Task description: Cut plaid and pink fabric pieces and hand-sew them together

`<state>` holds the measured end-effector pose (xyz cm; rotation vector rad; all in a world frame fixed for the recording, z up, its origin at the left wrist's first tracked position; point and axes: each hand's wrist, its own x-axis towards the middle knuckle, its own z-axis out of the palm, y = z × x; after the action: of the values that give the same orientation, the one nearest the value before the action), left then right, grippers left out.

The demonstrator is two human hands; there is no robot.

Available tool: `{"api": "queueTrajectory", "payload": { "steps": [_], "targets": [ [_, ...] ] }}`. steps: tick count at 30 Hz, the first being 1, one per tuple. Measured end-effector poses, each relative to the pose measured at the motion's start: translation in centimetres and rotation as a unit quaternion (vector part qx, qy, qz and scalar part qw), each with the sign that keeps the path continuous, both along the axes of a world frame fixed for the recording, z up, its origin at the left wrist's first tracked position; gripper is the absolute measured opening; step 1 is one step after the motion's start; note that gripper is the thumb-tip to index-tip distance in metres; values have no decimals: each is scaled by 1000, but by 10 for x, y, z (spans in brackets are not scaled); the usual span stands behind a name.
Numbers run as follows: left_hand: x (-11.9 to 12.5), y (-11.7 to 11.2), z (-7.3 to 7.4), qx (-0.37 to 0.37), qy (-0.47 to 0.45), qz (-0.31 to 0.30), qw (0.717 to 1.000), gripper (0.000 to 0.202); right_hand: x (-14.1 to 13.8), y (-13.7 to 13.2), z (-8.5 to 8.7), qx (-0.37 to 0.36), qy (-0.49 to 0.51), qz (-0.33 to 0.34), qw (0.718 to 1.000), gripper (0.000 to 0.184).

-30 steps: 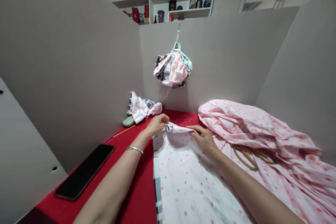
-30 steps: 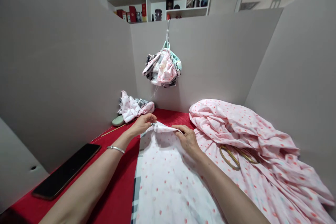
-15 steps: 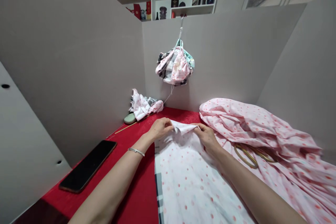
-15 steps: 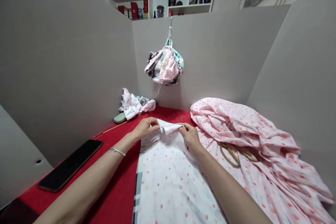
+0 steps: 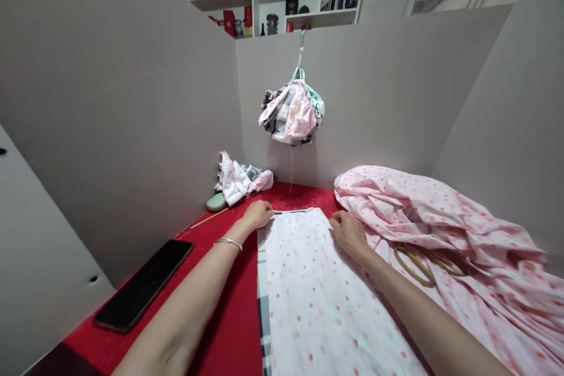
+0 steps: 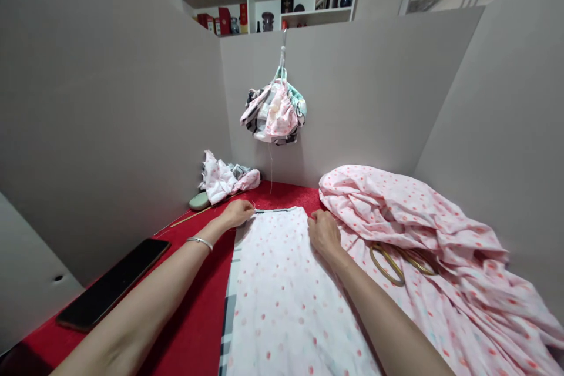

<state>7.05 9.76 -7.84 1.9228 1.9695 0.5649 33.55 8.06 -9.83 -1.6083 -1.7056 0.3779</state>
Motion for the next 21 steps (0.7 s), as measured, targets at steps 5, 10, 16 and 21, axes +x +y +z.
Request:
{"api": "queueTrajectory", "payload": {
  "steps": [5, 10, 16, 21],
  "targets": [
    [11, 1, -9, -56, 36, 13, 998, 32, -22, -26, 3, -8, 9, 97, 995, 16],
    [6, 2, -7, -79, 9, 15, 997, 31, -59, -57, 2, -56, 60, 193, 978, 14],
    [27, -8, 3, -45, -64, -27, 997, 26, -104, -36, 5, -83, 125, 151, 977, 36],
    [45, -18, 23, 25, -124, -70, 989, 23, -96, -7, -1, -76, 190, 88, 975, 14]
  ]
}}
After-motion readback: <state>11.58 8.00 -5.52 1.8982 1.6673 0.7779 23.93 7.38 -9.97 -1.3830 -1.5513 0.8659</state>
